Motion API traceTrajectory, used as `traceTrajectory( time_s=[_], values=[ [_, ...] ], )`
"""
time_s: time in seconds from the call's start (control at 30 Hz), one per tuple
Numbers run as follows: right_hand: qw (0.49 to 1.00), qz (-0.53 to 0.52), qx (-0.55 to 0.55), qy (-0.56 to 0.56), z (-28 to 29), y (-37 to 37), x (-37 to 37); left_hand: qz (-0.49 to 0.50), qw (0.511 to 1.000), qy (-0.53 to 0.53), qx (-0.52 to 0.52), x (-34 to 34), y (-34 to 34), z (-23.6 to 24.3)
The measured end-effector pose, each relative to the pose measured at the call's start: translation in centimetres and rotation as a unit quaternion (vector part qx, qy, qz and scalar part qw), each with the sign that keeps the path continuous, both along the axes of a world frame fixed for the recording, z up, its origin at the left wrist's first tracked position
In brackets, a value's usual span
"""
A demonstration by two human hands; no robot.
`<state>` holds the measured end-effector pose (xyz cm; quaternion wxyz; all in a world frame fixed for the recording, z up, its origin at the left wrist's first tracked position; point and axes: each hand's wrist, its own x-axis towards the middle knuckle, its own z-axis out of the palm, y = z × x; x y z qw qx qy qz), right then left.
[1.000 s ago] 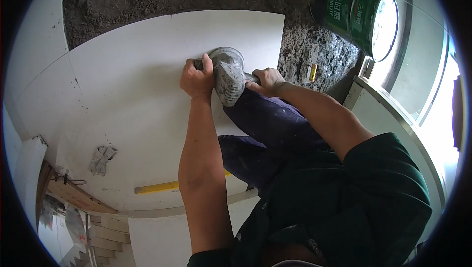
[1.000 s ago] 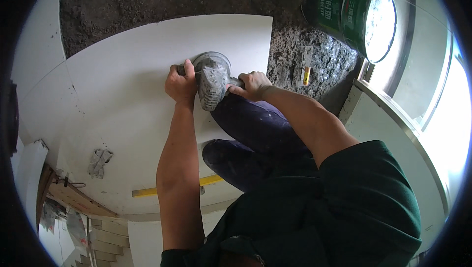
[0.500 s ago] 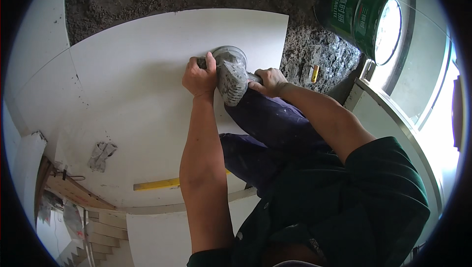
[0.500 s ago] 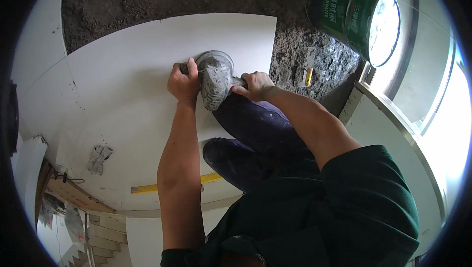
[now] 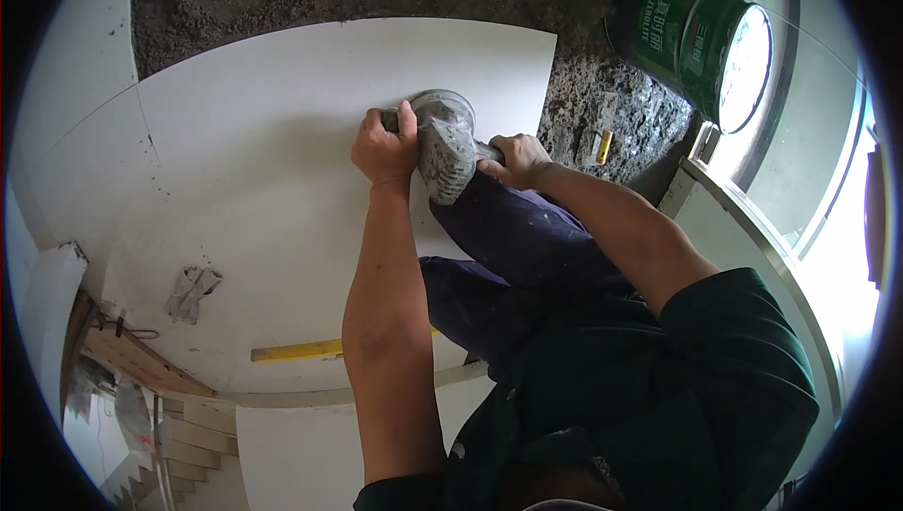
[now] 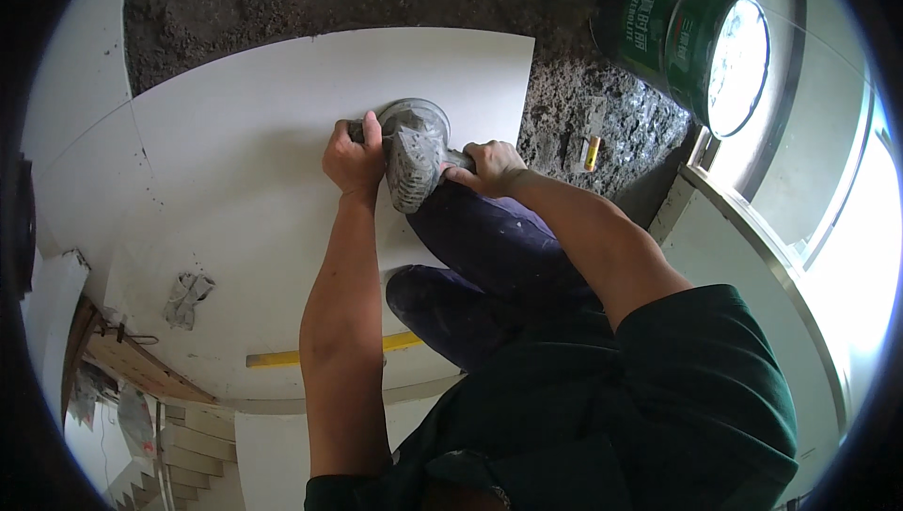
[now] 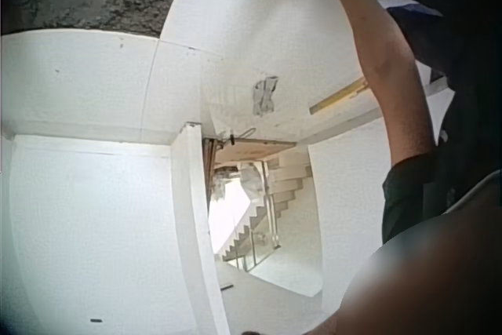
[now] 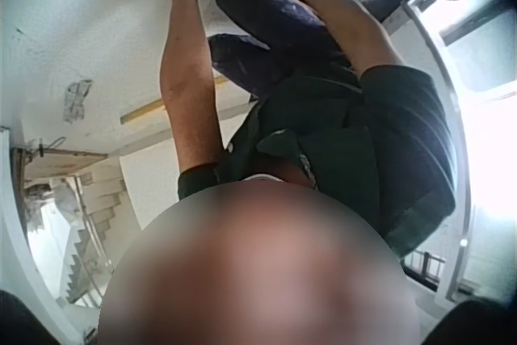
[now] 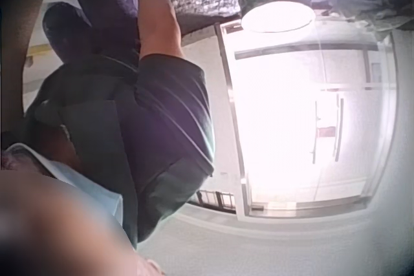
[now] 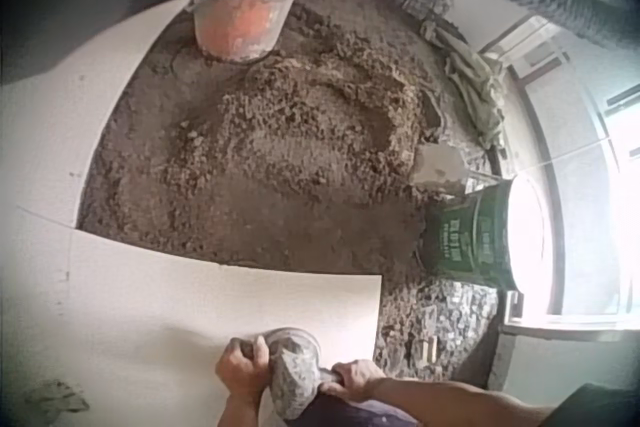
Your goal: Installing a large floor tile using a suction cup vibrator tool to position and settle it into the mortar.
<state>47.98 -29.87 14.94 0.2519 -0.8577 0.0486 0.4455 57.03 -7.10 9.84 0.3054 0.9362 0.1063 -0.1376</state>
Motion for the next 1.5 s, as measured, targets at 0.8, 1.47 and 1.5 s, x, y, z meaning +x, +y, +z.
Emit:
traceTrajectory(
  time_s=[0.8,1.47,1.5],
  values=[
    [0.996,0.005,-0.04,-0.079,0.0,1.0,0.0,0.082,0.995,-0.036,-0.042,0.7,-0.2,1.8],
    [0.983,-0.104,0.143,-0.041,-4.2,-2.3,-0.2,0.071,0.981,0.036,-0.176,-0.9,1.2,1.9],
    [0.988,-0.079,0.132,-0.03,-4.7,-2.8,1.4,0.08,0.98,0.029,-0.179,-0.7,1.6,1.9]
  ],
)
